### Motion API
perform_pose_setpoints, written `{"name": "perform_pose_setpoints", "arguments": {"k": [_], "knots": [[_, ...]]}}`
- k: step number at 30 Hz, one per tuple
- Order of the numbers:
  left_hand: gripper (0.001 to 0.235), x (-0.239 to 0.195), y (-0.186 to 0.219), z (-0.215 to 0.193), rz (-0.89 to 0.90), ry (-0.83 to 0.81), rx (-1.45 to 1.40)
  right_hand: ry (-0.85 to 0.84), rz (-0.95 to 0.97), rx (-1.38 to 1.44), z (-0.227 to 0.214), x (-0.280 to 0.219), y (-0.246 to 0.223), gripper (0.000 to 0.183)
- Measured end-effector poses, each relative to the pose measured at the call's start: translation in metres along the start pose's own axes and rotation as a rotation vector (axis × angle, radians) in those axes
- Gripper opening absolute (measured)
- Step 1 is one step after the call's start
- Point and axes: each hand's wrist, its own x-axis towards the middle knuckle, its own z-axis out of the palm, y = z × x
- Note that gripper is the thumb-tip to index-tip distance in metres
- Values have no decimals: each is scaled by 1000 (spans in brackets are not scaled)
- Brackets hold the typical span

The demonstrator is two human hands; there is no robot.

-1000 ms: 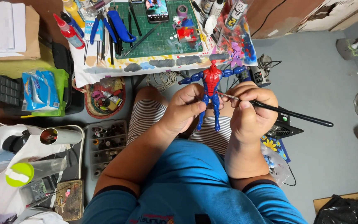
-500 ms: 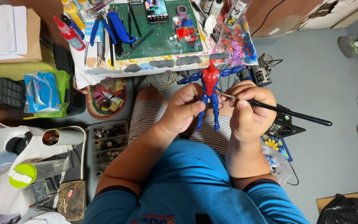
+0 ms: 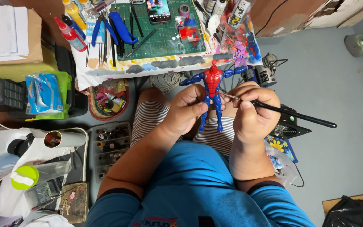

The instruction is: Painting a small action figure with a fine brush at a workbench.

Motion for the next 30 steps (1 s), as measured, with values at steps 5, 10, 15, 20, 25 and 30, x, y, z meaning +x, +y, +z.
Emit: {"name": "perform_pose_setpoints", "arguments": {"k": [5, 10, 15, 20, 25, 30], "knots": [[17, 2, -2, -1, -7, 2, -5, 5, -6, 3, -1, -1, 1, 8], [18, -1, -10, -13, -14, -11, -12, 2, -8, -5, 1, -2, 0, 9], [19, -3, -13, -15, -15, -6, -36, 3, -23, 1, 0, -2, 2, 8], [18, -2, -8, -10, -14, -8, -29, 3, -9, 14, 0, -1, 1, 10], [19, -3, -12, -15, -10, -1, -32, -2, -18, 6, 0, -1, 1, 12], [19, -5, -18, -22, -17, -7, -39, -14, -17, -18, 0, -2, 0, 11]]}}
